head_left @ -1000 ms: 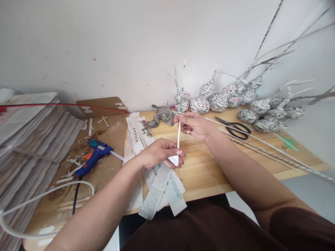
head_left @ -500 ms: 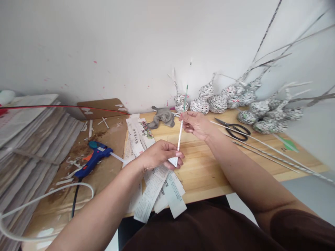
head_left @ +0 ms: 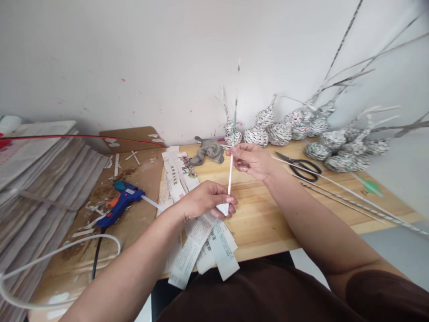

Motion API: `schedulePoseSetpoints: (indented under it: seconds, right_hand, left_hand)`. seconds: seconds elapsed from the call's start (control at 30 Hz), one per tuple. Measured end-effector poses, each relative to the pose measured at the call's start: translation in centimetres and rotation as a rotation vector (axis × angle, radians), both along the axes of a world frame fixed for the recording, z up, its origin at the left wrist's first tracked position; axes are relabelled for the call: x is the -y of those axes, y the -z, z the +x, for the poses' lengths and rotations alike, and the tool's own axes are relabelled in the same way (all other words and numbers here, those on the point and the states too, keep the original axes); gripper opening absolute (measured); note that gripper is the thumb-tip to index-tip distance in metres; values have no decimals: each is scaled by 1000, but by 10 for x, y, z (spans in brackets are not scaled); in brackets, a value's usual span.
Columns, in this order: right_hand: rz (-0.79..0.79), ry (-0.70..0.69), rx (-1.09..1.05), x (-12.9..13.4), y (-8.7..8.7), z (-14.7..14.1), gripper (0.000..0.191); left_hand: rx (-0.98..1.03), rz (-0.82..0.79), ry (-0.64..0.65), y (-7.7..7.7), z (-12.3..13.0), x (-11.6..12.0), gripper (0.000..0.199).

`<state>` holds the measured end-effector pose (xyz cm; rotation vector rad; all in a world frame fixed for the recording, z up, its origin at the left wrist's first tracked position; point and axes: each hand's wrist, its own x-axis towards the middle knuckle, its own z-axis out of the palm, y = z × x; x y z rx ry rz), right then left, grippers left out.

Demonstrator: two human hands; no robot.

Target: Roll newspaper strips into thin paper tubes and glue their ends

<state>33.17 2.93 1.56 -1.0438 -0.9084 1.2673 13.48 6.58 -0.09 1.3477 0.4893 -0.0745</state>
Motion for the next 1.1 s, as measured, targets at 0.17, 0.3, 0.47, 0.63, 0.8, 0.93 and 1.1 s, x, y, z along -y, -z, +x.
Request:
schedulePoseSetpoints:
  seconds: [0.17, 0.3, 0.47, 0.63, 0.8, 0.93, 1.1]
  right_hand:
    - [-30, -28, -9, 0, 0, -1, 34]
    - [-5, 21, 17, -1, 0, -2, 32]
    - [-7, 35, 5, -1, -1, -2, 34]
    - [11, 77, 9, -1, -1, -2, 36]
    - [-13, -6, 15, 1, -3, -2, 36]
    - [23, 33, 21, 0, -2, -1, 31]
    - [-16, 25, -6, 0, -1, -1, 33]
  left_hand:
    - [-6, 4, -8, 0, 0, 0, 30]
    - [-10, -5, 3, 0, 0, 0, 31]
    - [7, 2, -11, 0, -1, 0, 30]
    - [-10, -7, 0, 0, -1, 0, 30]
    - [-19, -8, -12, -1, -1, -1, 30]
    - [-5, -12, 13, -1, -1, -2, 30]
    - [-9, -4, 1, 2, -1, -2, 32]
